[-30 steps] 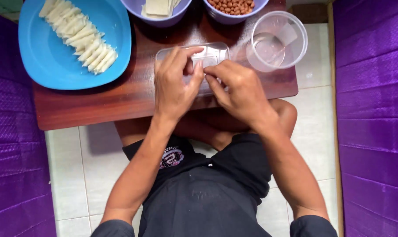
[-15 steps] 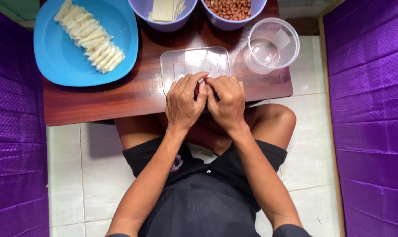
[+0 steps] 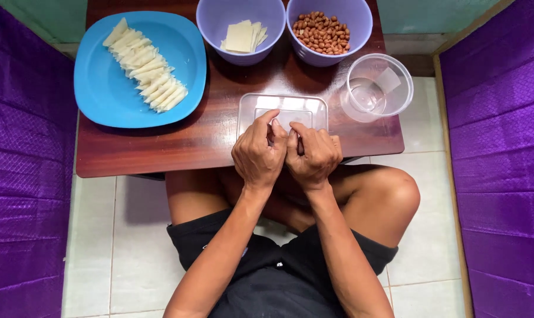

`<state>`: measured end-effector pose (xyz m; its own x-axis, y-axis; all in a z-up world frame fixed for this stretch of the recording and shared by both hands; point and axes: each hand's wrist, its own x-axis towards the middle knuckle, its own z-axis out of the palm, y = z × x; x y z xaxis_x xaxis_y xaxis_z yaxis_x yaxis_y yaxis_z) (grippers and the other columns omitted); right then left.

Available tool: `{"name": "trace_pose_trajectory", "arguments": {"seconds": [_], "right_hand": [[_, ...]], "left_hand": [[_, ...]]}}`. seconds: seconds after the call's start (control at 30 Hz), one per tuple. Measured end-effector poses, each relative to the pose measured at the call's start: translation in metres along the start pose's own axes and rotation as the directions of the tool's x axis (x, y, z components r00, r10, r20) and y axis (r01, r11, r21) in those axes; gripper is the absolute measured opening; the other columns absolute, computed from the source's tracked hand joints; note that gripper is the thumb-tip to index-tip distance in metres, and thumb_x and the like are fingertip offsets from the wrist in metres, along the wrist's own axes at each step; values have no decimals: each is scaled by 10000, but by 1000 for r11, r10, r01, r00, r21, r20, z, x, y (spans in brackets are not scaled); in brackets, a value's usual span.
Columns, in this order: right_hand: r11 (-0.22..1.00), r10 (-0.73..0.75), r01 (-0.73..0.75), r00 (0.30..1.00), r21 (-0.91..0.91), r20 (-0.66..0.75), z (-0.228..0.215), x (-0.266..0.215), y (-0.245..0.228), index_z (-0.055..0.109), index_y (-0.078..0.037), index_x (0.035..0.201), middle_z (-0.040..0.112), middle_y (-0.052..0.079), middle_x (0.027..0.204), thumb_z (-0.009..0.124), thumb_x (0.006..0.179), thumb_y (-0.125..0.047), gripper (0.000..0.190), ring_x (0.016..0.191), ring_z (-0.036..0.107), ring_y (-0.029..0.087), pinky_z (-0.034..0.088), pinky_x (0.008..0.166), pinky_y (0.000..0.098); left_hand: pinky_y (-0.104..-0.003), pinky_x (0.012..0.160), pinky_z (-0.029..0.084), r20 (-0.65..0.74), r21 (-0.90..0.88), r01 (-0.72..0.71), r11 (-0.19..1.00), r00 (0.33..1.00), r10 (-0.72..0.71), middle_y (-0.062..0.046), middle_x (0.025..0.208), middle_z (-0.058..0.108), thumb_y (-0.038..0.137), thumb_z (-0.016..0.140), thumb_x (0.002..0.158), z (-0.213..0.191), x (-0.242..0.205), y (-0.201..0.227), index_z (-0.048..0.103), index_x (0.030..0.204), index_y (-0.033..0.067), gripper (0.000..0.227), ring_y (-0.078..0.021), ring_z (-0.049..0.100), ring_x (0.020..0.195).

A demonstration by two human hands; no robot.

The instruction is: Manually wrapping individual peanuts in small square dough wrappers to prepare snacks.

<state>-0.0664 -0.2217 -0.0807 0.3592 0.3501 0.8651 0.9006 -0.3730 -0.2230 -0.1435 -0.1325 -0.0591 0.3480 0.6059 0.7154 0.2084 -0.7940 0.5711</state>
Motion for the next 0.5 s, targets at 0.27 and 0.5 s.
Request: {"name": "trace_pose_trajectory", "arguments": {"seconds": [0.27, 0.5], "right_hand": [[999, 36, -37, 996, -17, -82, 7, -4, 1, 801, -213, 984, 417, -60, 510, 713, 934, -213, 101, 528, 537, 158, 434, 636, 274], [948, 316, -313, 945, 49, -86, 2, 8, -19, 786, -189, 1015, 442, 4, 526, 709, 934, -181, 112, 549, 586, 280, 464, 610, 371]], "left_hand": [[-349, 542, 560, -58, 50, 53, 997, 997, -50, 52, 496, 555, 205, 565, 977, 2, -4, 5, 701, 1085, 198, 174, -196, 641, 474], [-426, 578, 574, 54, 110, 146, 983, 987, -153, 22, 492, 610, 238, 577, 922, -2, -3, 5, 660, 1005, 216, 120, -272, 698, 521]]}}
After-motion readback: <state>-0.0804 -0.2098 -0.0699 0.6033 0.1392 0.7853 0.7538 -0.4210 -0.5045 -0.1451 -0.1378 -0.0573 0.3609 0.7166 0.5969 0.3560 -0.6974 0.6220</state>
